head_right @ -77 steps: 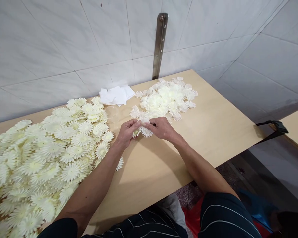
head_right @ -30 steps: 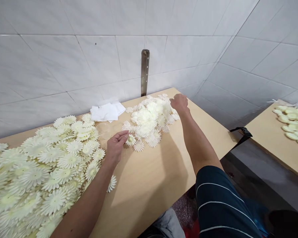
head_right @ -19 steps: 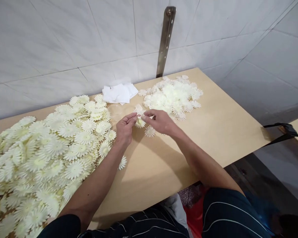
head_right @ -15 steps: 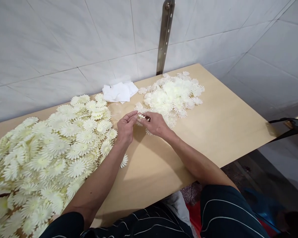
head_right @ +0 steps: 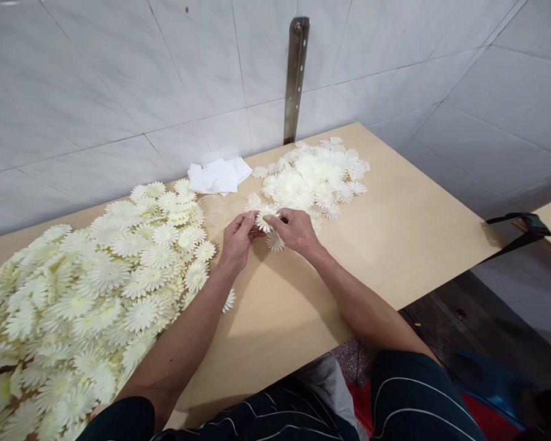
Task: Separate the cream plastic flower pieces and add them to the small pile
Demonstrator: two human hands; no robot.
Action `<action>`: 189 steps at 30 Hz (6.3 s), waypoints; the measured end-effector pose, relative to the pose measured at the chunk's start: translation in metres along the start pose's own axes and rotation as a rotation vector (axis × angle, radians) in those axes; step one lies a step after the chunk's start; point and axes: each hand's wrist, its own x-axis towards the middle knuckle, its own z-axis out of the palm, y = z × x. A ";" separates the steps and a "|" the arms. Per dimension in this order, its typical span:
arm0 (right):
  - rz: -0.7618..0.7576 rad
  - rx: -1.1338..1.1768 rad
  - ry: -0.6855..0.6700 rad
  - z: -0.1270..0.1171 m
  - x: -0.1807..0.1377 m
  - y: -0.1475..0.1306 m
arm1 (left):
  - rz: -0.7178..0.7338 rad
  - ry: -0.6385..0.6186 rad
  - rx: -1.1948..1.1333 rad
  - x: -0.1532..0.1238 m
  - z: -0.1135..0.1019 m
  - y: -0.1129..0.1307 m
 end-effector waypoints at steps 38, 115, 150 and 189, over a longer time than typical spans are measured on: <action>0.021 -0.087 0.178 -0.060 0.037 0.012 | -0.203 0.015 -0.065 0.001 -0.004 0.011; -0.288 0.001 0.175 -0.003 -0.007 0.013 | 0.093 -0.006 0.200 -0.001 -0.004 0.002; 0.082 0.342 -0.202 0.001 -0.003 0.012 | 0.208 -0.021 0.314 -0.003 -0.005 -0.006; -0.235 -0.057 -0.113 -0.006 -0.004 0.012 | 0.028 -0.037 0.166 0.000 -0.001 -0.003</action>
